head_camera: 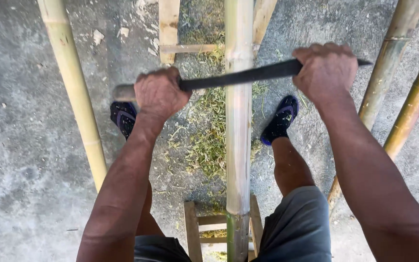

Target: Scraping and peeling the outer layer of bamboo poles using a machete to prepare them for furniture manufacturing.

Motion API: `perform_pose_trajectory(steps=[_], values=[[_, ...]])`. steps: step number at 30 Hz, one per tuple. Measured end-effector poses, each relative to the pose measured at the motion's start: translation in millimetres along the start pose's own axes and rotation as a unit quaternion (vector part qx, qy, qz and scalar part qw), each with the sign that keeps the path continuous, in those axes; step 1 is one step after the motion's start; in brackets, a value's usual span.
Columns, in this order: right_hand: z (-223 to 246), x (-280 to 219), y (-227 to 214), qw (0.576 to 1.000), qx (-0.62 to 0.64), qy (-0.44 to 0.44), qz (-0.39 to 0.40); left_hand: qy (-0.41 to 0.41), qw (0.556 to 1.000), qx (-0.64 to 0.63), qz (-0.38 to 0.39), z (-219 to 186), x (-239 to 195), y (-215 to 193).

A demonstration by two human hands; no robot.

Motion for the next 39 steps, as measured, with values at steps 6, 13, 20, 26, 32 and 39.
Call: perform_pose_trajectory(steps=[6, 13, 20, 26, 32, 39], values=[[-2, 20, -16, 0.993, -0.054, 0.043, 0.091, 0.012, 0.999, -0.012, 0.041, 2, 13, 5], [2, 28, -24, 0.984, -0.051, 0.066, 0.159, 0.026, 1.0, -0.003, 0.015, 7, 30, 21], [4, -6, -27, 0.996, -0.055, 0.019, 0.071, 0.011, 0.999, -0.049, -0.004, 2, -16, 23], [3, 16, -34, 0.995, -0.087, -0.02, -0.045, 0.023, 0.998, -0.049, -0.036, 10, 12, 30], [-6, 61, -29, 0.998, -0.052, -0.001, -0.017, 0.01, 0.996, -0.074, -0.058, 16, 36, 27], [38, -116, -28, 1.0, 0.026, 0.009, 0.0, 0.086, 0.995, -0.039, -0.038, 1, -111, 38]])
Point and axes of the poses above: each hand's wrist, its own x-axis towards the middle knuckle, its own y-axis out of the palm, z = x × y, the point moved 5 cm from there along x, towards the middle knuckle
